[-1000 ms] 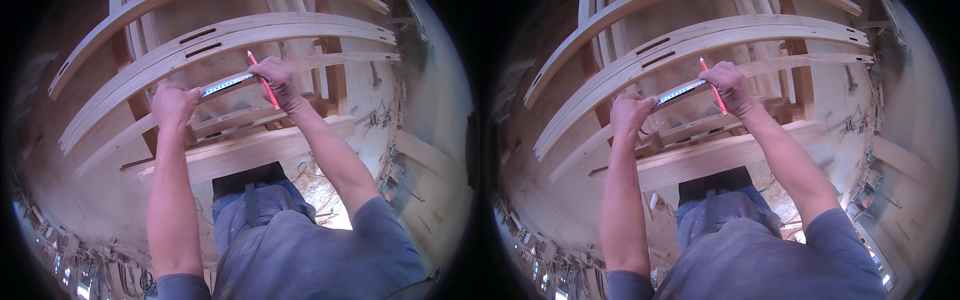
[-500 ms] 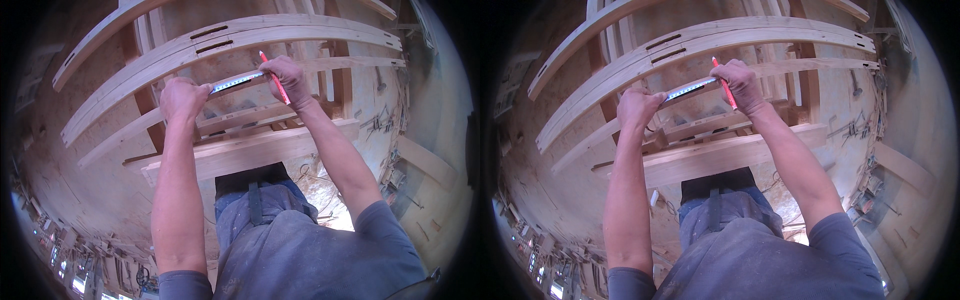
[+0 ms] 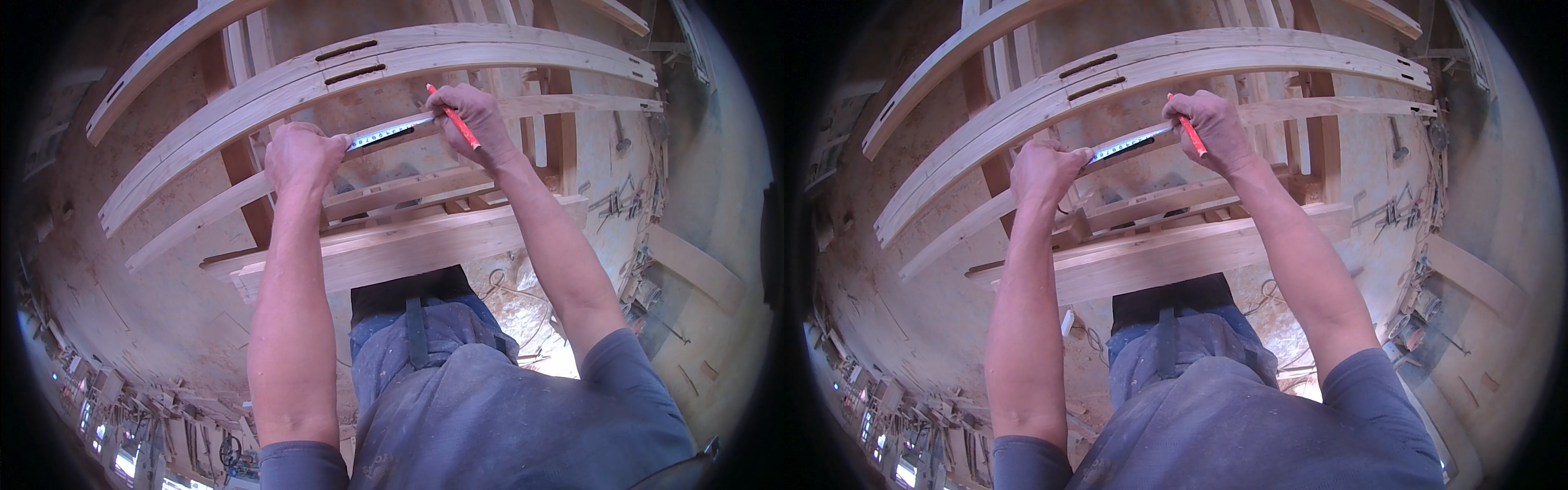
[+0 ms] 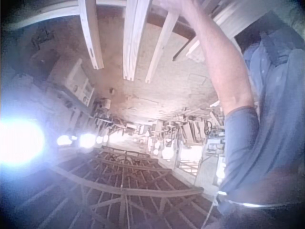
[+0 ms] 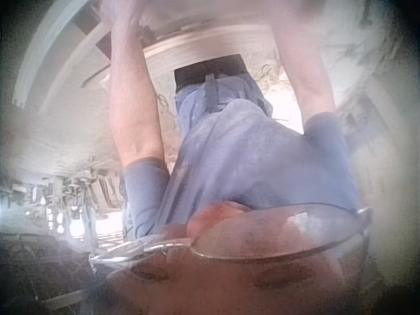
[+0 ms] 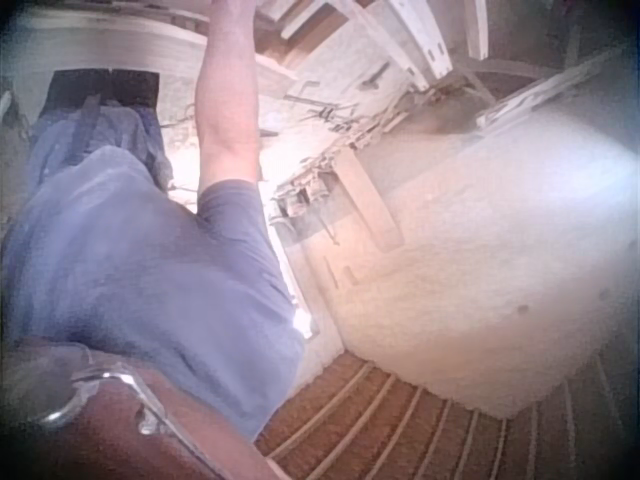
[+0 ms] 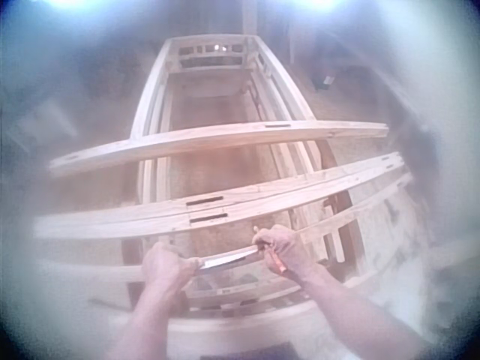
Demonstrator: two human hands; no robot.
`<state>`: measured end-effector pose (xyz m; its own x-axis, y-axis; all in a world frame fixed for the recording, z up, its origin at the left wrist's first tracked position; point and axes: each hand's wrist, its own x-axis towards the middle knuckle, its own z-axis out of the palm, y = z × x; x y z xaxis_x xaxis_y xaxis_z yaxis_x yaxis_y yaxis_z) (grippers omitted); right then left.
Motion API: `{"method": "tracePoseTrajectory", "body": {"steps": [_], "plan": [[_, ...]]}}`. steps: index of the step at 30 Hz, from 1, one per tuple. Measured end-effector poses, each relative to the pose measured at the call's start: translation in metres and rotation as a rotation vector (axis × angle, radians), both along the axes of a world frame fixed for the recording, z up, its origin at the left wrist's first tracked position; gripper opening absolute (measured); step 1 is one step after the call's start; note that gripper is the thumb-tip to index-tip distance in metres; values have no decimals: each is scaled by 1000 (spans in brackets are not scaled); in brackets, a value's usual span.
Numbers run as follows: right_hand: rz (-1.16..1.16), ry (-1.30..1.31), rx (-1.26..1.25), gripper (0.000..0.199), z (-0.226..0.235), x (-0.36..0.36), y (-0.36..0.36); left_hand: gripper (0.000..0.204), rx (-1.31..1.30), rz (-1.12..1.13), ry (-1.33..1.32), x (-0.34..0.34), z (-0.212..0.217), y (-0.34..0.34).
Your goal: The person walks through a woodworking shop and measures several wooden planks and a curved wooden frame using a tape measure and pencil, marking measurements on the wood. The person then moves to a table saw and measures a plank on the saw table.
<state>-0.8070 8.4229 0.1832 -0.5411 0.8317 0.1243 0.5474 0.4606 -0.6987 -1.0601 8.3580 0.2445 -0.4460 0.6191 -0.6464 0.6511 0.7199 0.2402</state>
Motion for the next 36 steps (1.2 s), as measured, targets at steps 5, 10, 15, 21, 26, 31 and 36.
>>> {"method": "tracePoseTrajectory", "body": {"steps": [5, 10, 15, 21, 26, 31, 36], "plan": [[-5, -16, -35, 16, 4, 1, -9, 34, 293, -77, 80, 1, -18, -27], [-248, 409, -596, 16, 30, -21, -39, 33, 421, -129, 29, -24, -25, -81], [-299, 481, -794, 24, 17, -50, -43, 24, 505, -148, -62, -79, -31, -112], [-363, 403, -569, 10, 0, -70, -44, 27, 449, -235, 15, -102, -34, -115], [-346, 484, -661, 9, -1, -74, -47, 28, 385, -241, 50, -98, -28, -109], [-350, 467, -676, 10, -1, -77, -46, 28, 367, -236, 62, -97, -27, -108], [-321, 407, -634, 10, -4, -76, -46, 28, 380, -236, 63, -98, -29, -108]]}}
